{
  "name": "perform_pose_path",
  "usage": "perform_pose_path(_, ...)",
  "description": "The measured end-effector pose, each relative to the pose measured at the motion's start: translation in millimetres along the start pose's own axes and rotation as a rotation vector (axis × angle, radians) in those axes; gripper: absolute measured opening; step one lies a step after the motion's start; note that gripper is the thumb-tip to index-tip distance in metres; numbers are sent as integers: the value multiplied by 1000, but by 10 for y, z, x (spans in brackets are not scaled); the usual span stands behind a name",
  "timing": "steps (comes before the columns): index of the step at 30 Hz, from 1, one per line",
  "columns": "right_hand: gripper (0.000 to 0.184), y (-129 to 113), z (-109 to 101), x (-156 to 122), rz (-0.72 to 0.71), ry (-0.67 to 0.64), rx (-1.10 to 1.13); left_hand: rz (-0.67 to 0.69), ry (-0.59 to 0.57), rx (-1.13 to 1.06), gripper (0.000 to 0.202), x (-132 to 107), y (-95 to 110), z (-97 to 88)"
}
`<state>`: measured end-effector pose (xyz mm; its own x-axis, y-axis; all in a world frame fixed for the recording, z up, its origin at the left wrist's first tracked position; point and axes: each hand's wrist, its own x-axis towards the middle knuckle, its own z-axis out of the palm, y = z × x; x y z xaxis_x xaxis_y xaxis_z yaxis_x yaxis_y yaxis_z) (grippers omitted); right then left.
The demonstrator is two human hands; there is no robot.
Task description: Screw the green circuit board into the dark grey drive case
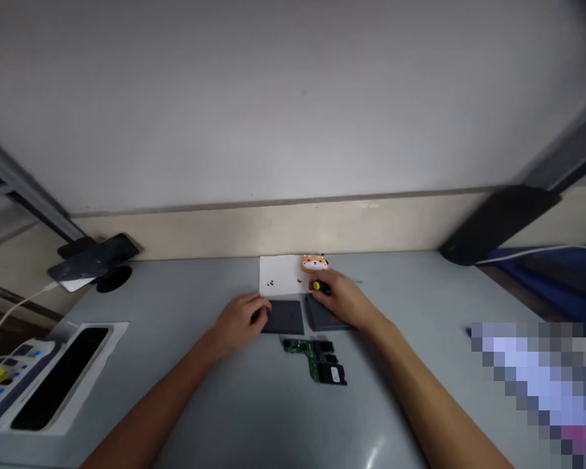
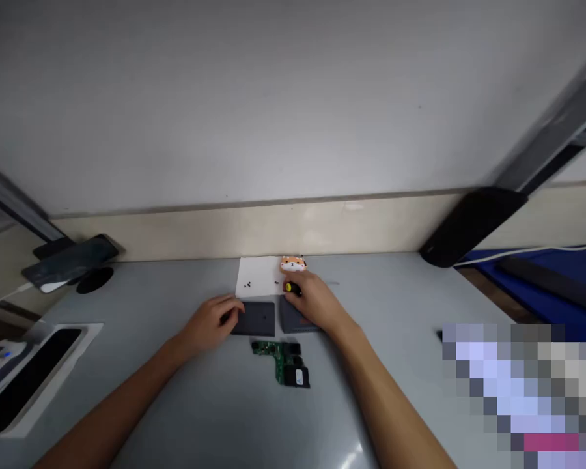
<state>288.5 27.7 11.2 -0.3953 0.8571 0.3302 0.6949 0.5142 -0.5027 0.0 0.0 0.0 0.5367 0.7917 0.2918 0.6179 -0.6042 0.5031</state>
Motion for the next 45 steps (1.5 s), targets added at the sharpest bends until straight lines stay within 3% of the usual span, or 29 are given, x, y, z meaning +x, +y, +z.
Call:
perform_pose_path(6,21,-106,-93,14,15,129,-49,-47,36,46,30,-37,-32,4)
perform_pose_path(12,20,-640,-479,-117,-27,299,55,-185,35,133,32,-16,-25,-16)
perform_pose_path(14,24,-811,-513,-322,-8,215,119,-208,34,148,32,-7,-17,-25)
perform_pose_path(16,26,-905,-467,-596,-45,4,121,-223,41,159,31,-1,-22,-25)
perform_pose_path(18,26,-916,-379,-884,-62,-121,55,-231,55,166,30,1,-41,-14)
perform_pose_path(21,23,-828,-268,-1208,-59,-133,-53,-227,81,166,27,1,-75,10)
perform_pose_path(24,28,-735,-224,-1327,-45,-139,-100,-216,91,162,25,3,-89,22)
perform_pose_path(29,15,-761,-193,-1281,-31,-174,-89,-213,112,163,23,10,-73,16)
perform_pose_path(32,17,-834,-196,-1184,-74,-223,-52,-209,121,163,23,12,-65,14)
perform_pose_path(35,19,-863,-241,-941,-148,-213,-97,-212,119,168,21,14,-58,10)
perform_pose_path(41,23,-768,-233,-292,-126,-191,-284,-208,94,190,18,21,-45,-24)
perform_pose_path(45,29,-709,-52,-269,-143,-172,-230,-186,70,187,18,17,-52,-28)
